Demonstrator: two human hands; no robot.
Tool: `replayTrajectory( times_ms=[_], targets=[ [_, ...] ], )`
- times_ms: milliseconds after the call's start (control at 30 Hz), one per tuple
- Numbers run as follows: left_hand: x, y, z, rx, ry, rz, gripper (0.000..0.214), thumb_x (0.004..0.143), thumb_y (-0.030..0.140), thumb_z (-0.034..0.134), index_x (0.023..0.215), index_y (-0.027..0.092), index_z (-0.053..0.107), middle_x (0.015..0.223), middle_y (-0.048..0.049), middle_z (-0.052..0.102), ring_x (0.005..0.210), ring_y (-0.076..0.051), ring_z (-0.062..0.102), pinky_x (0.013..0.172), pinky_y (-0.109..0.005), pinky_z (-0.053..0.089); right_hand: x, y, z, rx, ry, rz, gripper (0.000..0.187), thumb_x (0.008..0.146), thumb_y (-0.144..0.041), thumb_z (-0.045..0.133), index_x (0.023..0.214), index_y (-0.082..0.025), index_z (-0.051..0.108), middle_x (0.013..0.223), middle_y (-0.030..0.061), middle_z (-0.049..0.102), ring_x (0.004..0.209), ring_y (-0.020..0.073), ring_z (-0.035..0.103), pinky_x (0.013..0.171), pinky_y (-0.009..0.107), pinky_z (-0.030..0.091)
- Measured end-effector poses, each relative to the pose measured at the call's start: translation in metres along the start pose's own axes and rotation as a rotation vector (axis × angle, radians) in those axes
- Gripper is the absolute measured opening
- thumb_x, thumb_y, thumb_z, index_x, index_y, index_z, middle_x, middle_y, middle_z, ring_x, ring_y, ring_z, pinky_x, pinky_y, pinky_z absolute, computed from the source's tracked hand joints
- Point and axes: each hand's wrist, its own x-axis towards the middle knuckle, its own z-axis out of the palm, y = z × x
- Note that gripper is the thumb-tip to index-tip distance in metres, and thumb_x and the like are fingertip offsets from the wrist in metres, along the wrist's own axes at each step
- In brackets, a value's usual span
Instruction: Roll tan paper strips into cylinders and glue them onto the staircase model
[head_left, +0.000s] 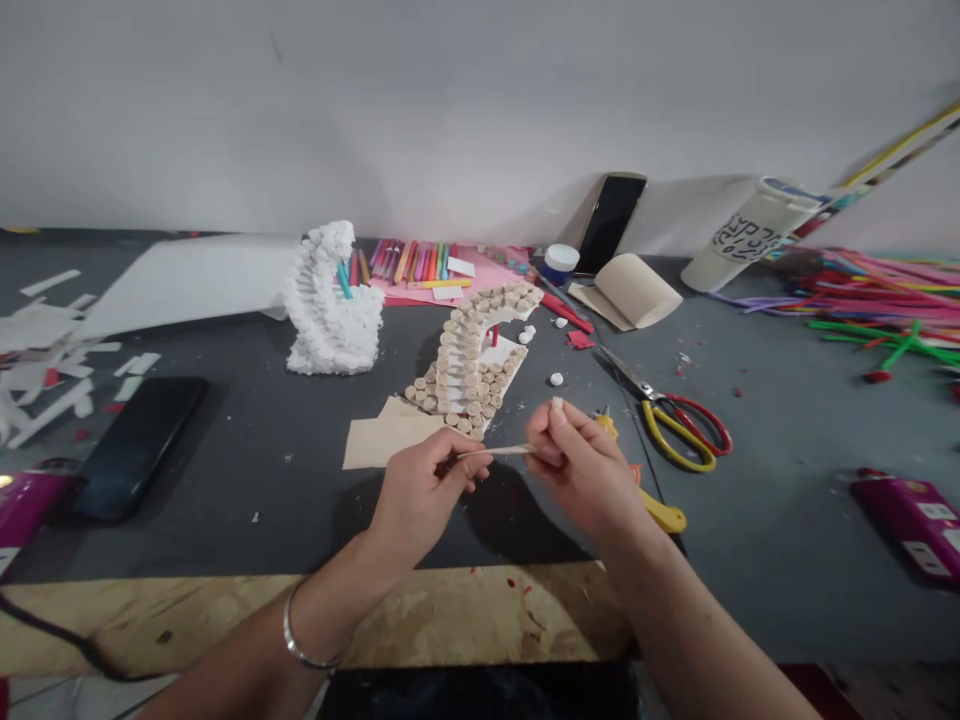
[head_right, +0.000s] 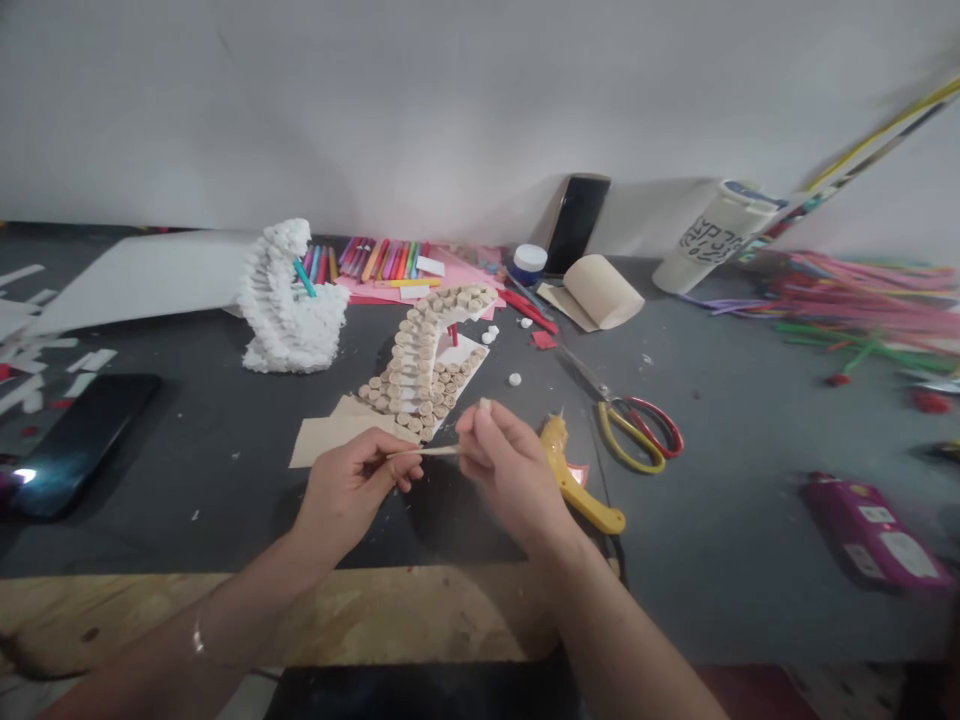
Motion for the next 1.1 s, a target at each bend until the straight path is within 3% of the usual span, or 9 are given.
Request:
replayTrajectory(
  times_ms=[167, 233, 333, 433, 567, 733, 967, 1100],
  targets=[
    [0.005, 0.003, -0.008, 0.256, -0.071, 0.164, 0.015, 0.093, 0.027, 0.055, 0.089, 0.020, 0.067, 0.075, 0.0015, 0.072, 0.067, -0.012, 0.067, 0.060, -0.021, 0.047, -0.005, 0.002, -0.002, -0.645, -0.098, -0.044, 0.020, 0.078, -0.033, 0.073, 0.094, -0.022, 0.070, 0.057, -0.0074, 0.040, 0.051, 0.0079, 0.036, 0.049, 0.021, 0.030],
    [0.007, 0.005, -0.009, 0.318, -0.113, 0.218, 0.017, 0.095, 0.024, 0.050, 0.094, 0.020, 0.067, 0.080, 0.0003, 0.074, 0.069, -0.013, 0.067, 0.060, -0.021, 0.048, -0.005, 0.003, -0.002, -0.785, -0.083, -0.089, 0.019, 0.079, -0.027, 0.070, 0.097, -0.022, 0.073, 0.054, -0.0072, 0.044, 0.049, 0.0083, 0.038, 0.048, 0.021, 0.031],
    [0.008, 0.006, -0.009, 0.354, -0.110, 0.220, 0.015, 0.095, 0.025, 0.053, 0.092, 0.020, 0.067, 0.080, 0.0010, 0.074, 0.069, -0.013, 0.068, 0.059, -0.021, 0.047, -0.004, 0.007, -0.003, -0.894, -0.050, -0.209, 0.012, 0.080, -0.023, 0.068, 0.089, -0.022, 0.075, 0.061, -0.0025, 0.063, 0.053, 0.0105, 0.053, 0.051, 0.022, 0.038],
    [0.008, 0.008, -0.010, 0.353, -0.055, 0.174, 0.013, 0.091, 0.028, 0.061, 0.082, 0.020, 0.066, 0.072, 0.0038, 0.071, 0.062, -0.011, 0.064, 0.056, -0.020, 0.045, -0.005, 0.012, -0.003, -0.922, -0.035, -0.321, 0.008, 0.082, -0.025, 0.067, 0.083, -0.022, 0.075, 0.074, 0.0012, 0.074, 0.064, 0.0137, 0.065, 0.058, 0.023, 0.046],
    [0.008, 0.011, -0.012, 0.348, -0.085, 0.204, 0.013, 0.092, 0.026, 0.059, 0.082, 0.020, 0.066, 0.072, 0.0041, 0.070, 0.062, -0.009, 0.064, 0.057, -0.019, 0.045, -0.007, 0.012, -0.002, -0.902, -0.066, -0.343, 0.010, 0.084, -0.024, 0.066, 0.086, -0.023, 0.076, 0.078, 0.0002, 0.077, 0.068, 0.0134, 0.069, 0.062, 0.022, 0.049],
    [0.009, 0.011, -0.010, 0.409, -0.094, 0.282, 0.015, 0.095, 0.025, 0.053, 0.088, 0.020, 0.065, 0.075, 0.0025, 0.072, 0.065, -0.010, 0.066, 0.061, -0.019, 0.049, -0.008, 0.010, -0.002, -0.953, -0.018, -0.309, 0.010, 0.083, -0.024, 0.066, 0.085, -0.022, 0.075, 0.073, -0.0015, 0.074, 0.058, 0.0097, 0.063, 0.053, 0.019, 0.044],
    [0.007, 0.010, -0.009, 0.509, 0.002, 0.332, 0.020, 0.094, 0.030, 0.054, 0.082, 0.021, 0.067, 0.073, 0.0014, 0.073, 0.064, -0.012, 0.067, 0.062, -0.021, 0.052, -0.014, 0.010, 0.007, -0.907, 0.034, -0.233, 0.010, 0.082, -0.023, 0.064, 0.079, -0.019, 0.072, 0.060, -0.0034, 0.065, 0.048, 0.0062, 0.048, 0.043, 0.018, 0.033],
    [0.005, 0.004, -0.005, 0.596, 0.049, 0.477, 0.021, 0.095, 0.025, 0.051, 0.083, 0.019, 0.067, 0.070, -0.0003, 0.073, 0.063, -0.012, 0.067, 0.059, -0.020, 0.050, -0.015, 0.011, 0.010, -0.879, 0.070, -0.216, 0.010, 0.081, -0.022, 0.063, 0.076, -0.019, 0.071, 0.056, -0.0043, 0.060, 0.046, 0.0057, 0.043, 0.042, 0.018, 0.030]
  ],
)
